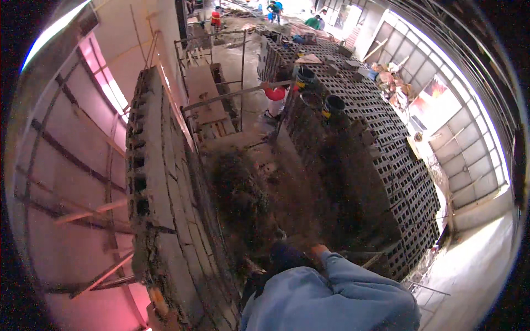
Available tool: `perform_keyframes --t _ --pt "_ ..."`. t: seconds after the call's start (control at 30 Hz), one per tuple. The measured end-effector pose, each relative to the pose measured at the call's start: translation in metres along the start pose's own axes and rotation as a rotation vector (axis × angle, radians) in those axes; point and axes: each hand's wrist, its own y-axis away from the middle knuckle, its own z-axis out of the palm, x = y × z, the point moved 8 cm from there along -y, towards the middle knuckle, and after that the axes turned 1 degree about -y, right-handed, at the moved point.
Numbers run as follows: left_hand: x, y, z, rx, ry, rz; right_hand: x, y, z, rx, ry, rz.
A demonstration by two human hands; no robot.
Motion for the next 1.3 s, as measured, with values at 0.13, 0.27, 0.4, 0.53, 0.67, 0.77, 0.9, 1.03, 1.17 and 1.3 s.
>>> perform_keyframes --t 0.13,0.27,0.4,0.53,0.67,0.77,0.9,1.03,1.17,1.3 --pt "0.038 -0.027 0.056 -0.013 0.147 0.012 -0.016 -0.018 -0.046 -0.015 0.136 -0.086" --pt "0.076 -0.072 0.121 -0.037 0.227 -0.002 -0.059 -0.043 -0.117 0.095 0.28 -0.309" --pt "0.061 -0.159 0.202 -0.117 0.022 0.044 -0.095 -0.124 -0.128 0.222 0.475 -0.457" --pt "0.026 -0.235 0.33 -0.415 -0.057 -0.282 -0.15 -0.184 -0.095 0.572 0.919 -0.636" --pt "-0.089 -0.299 0.46 -0.462 -0.133 -0.305 -0.236 -0.163 -0.147 0.124 -0.039 -0.493" --pt "-0.159 -0.334 0.554 -0.434 -0.037 -0.399 -0.266 -0.179 -0.147 -0.171 -1.697 0.073" --pt "-0.257 -0.322 0.641 -0.284 0.101 -0.597 -0.269 -0.215 -0.103 -0.014 -1.288 -0.152" --pt "-0.323 -0.213 0.681 -0.222 0.155 -0.838 -0.257 -0.216 -0.062 -0.164 -1.559 0.117" --pt "-0.415 -0.093 0.67 -0.243 0.057 -0.97 -0.272 -0.189 -0.085 -0.276 -1.674 0.105" --pt "-0.466 -0.151 0.719 -0.043 -0.076 -0.683 -0.291 -0.197 -0.11 -0.323 -1.713 0.145"
